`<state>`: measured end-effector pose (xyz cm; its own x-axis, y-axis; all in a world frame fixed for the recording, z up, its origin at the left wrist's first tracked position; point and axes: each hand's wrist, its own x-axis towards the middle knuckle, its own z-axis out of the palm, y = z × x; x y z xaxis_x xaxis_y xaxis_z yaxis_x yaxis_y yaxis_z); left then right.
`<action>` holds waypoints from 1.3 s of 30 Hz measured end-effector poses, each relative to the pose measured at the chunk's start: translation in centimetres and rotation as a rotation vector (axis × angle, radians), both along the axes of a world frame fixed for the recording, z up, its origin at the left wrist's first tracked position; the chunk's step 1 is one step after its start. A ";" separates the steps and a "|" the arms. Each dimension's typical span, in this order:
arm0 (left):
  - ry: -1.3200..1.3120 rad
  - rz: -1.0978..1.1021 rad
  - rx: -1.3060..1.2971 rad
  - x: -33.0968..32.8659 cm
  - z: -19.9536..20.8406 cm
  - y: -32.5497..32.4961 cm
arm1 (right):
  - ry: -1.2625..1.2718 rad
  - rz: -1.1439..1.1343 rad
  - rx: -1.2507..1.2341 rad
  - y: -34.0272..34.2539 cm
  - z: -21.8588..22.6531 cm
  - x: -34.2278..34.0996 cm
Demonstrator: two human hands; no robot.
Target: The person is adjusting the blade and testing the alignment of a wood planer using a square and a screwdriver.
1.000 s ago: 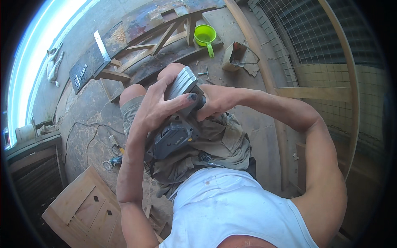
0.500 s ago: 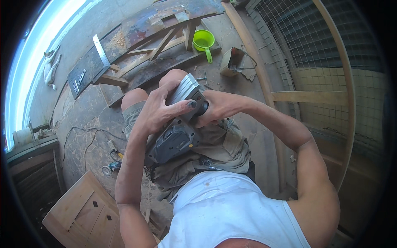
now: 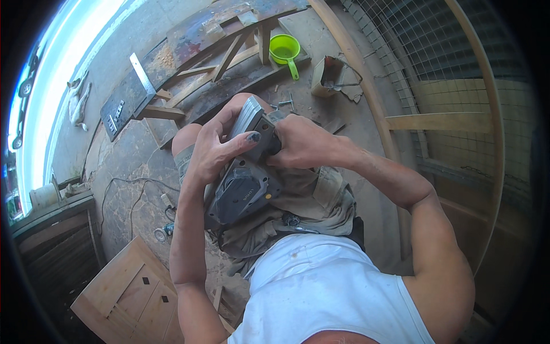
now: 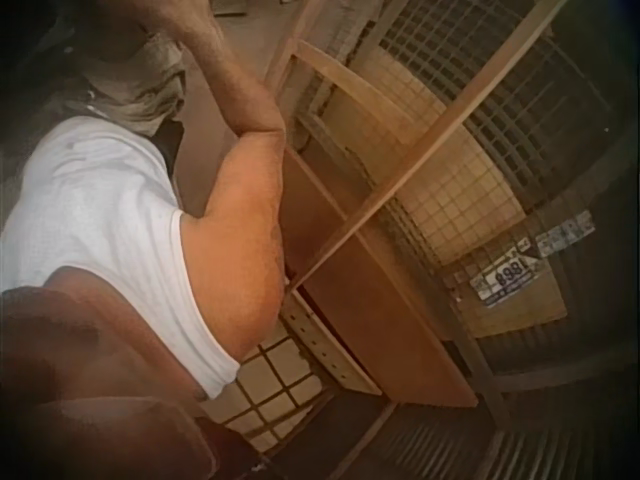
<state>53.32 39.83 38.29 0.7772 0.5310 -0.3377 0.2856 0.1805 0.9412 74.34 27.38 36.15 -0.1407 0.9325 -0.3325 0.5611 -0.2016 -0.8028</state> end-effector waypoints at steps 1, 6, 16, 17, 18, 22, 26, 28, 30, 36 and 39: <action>0.026 -0.011 -0.020 0.1 0.2 0.1 | 0.198 0.016 0.015 0.1 -0.7 0.6; 0.110 -0.024 -0.059 1.0 1.0 0.0 | 0.625 0.235 -0.235 2.8 -3.9 2.8; 0.078 0.019 -0.101 1.3 0.9 0.2 | 1.135 0.498 -0.699 4.0 -6.7 3.0; 0.072 0.016 -0.099 1.3 0.7 0.2 | 1.135 0.499 -0.702 3.9 -6.8 2.9; 0.069 0.018 -0.102 1.4 0.7 0.2 | 1.012 0.454 -0.636 3.8 -6.4 2.9; 0.115 -0.007 0.006 1.2 1.0 -0.1 | 0.208 0.042 0.154 0.0 -1.6 1.1; 0.075 -0.052 0.177 1.0 0.1 -0.7 | -0.073 -0.202 0.267 -2.8 -1.5 -1.2; 0.087 -0.066 0.131 1.3 0.2 -0.6 | -0.108 -0.216 0.245 -3.0 -2.4 -1.5; 0.093 -0.067 0.093 1.4 0.3 -0.5 | -0.148 -0.217 0.233 -2.6 -2.6 -1.0; -0.173 0.024 0.005 -1.5 -3.0 0.8 | 0.431 0.362 -0.494 3.3 -0.5 2.9; -0.044 -0.013 0.046 -1.0 -1.0 0.6 | 0.330 0.404 -0.701 4.9 1.3 2.7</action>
